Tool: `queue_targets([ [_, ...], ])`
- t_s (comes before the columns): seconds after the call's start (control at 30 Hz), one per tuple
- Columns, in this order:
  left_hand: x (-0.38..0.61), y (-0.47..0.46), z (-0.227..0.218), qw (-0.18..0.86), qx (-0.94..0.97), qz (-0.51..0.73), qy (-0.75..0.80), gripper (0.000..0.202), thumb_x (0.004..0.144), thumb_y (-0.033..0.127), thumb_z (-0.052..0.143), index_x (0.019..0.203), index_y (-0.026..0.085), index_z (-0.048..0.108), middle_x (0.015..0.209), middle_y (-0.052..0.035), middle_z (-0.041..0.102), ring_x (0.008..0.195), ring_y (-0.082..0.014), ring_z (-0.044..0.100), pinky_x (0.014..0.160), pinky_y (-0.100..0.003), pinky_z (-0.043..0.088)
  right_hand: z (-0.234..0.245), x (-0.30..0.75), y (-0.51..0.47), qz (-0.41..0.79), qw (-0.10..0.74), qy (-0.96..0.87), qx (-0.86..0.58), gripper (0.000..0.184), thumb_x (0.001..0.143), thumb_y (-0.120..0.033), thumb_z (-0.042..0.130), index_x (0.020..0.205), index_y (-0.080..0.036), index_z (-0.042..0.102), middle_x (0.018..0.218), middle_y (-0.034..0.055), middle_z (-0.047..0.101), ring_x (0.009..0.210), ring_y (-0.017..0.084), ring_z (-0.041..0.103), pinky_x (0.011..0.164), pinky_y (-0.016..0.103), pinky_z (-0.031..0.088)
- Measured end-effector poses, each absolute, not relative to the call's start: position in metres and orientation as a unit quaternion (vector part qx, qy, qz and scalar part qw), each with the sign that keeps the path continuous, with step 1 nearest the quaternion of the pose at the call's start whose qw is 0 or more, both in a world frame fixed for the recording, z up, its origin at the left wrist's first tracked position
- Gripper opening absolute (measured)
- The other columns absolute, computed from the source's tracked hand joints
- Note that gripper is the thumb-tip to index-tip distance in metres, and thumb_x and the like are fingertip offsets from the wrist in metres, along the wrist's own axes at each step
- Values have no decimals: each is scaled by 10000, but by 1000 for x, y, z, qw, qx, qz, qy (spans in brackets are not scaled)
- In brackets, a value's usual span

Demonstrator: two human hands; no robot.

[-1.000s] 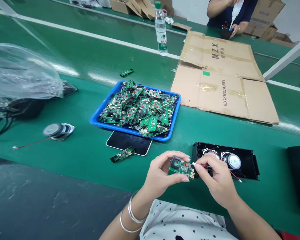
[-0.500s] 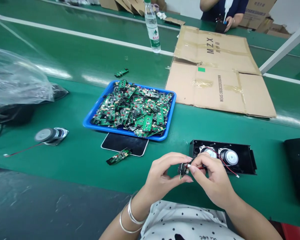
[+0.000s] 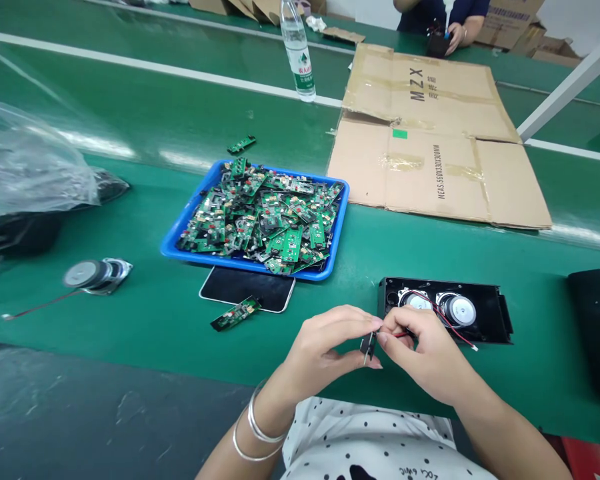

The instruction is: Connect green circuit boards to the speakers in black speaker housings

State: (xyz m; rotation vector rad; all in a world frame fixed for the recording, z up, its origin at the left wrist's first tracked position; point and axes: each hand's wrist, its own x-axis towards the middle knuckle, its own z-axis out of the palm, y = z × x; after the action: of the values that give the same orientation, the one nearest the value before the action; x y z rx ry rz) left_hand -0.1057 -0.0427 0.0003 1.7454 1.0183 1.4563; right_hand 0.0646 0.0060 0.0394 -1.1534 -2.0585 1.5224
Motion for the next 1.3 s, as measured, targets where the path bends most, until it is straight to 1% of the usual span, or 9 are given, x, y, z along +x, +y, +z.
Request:
queue_targets([
  [0.5, -96, -42, -10, 319, 629, 584, 401, 497, 655, 96, 800, 1118, 218, 671, 929, -88, 751, 831, -205, 698, 737, -330, 590, 36, 63, 8, 637, 177, -625, -415, 232, 820, -262, 518, 614, -173, 459, 555, -35, 455, 500, 76, 339, 441, 199, 266],
  [0.57, -95, -41, -12, 320, 622, 588, 405, 495, 667, 149, 799, 1134, 239, 665, 934, -81, 750, 835, -198, 694, 760, -336, 588, 33, 63, 7, 634, 192, -624, -415, 238, 828, -281, 526, 622, -173, 473, 564, -34, 449, 511, 83, 355, 452, 206, 285],
  [0.67, -96, -37, -16, 346, 633, 579, 379, 452, 732, 227, 751, 1166, 289, 645, 1001, -77, 725, 941, -217, 674, 892, -427, 543, 28, 66, 7, 621, 222, -642, -391, 232, 861, -297, 526, 662, -177, 515, 601, -21, 494, 563, 108, 429, 524, 233, 362],
  [0.73, -99, -33, -16, 354, 644, 567, 372, 417, 759, 280, 723, 1168, 298, 642, 988, -73, 703, 935, -215, 664, 870, -426, 544, 25, 71, 9, 587, 231, -681, -372, 204, 888, -292, 514, 723, -186, 572, 666, 0, 548, 650, 135, 496, 607, 264, 411],
  [0.83, -105, -29, -9, 272, 676, 537, 424, 410, 723, 358, 738, 1118, 273, 664, 843, -35, 656, 785, -169, 618, 696, -312, 545, 23, 86, 13, 470, 248, -752, -390, 120, 901, -255, 523, 900, -220, 638, 887, 42, 628, 883, 187, 548, 780, 330, 444],
  [0.9, -108, -28, -1, 176, 712, 493, 468, 372, 726, 335, 742, 1083, 253, 672, 794, -16, 620, 742, -154, 558, 673, -293, 509, 26, 97, 15, 407, 278, -764, -416, 124, 899, -232, 537, 977, -236, 633, 985, 51, 631, 976, 204, 543, 839, 358, 443],
  [1.0, -107, -31, 10, 68, 752, 426, 498, 297, 773, 220, 715, 1063, 205, 654, 793, -23, 601, 720, -152, 493, 670, -290, 476, 34, 106, 14, 364, 308, -774, -416, 106, 901, -186, 541, 938, -237, 626, 911, 32, 637, 893, 185, 567, 772, 336, 456],
  [1.1, -100, -35, 16, 22, 769, 386, 509, 270, 807, 138, 668, 1071, 175, 621, 799, -36, 609, 724, -160, 485, 647, -283, 459, 41, 101, 9, 315, 316, -809, -383, 120, 893, -124, 538, 900, -220, 610, 835, 18, 649, 782, 163, 581, 730, 331, 450],
  [1.3, -87, -38, 24, -24, 781, 340, 524, 207, 858, 144, 600, 1064, 164, 595, 785, -39, 645, 708, -172, 527, 614, -293, 438, 40, 83, 4, 224, 338, -831, -382, 121, 876, -96, 538, 863, -198, 603, 752, 12, 652, 675, 152, 564, 662, 323, 452],
])
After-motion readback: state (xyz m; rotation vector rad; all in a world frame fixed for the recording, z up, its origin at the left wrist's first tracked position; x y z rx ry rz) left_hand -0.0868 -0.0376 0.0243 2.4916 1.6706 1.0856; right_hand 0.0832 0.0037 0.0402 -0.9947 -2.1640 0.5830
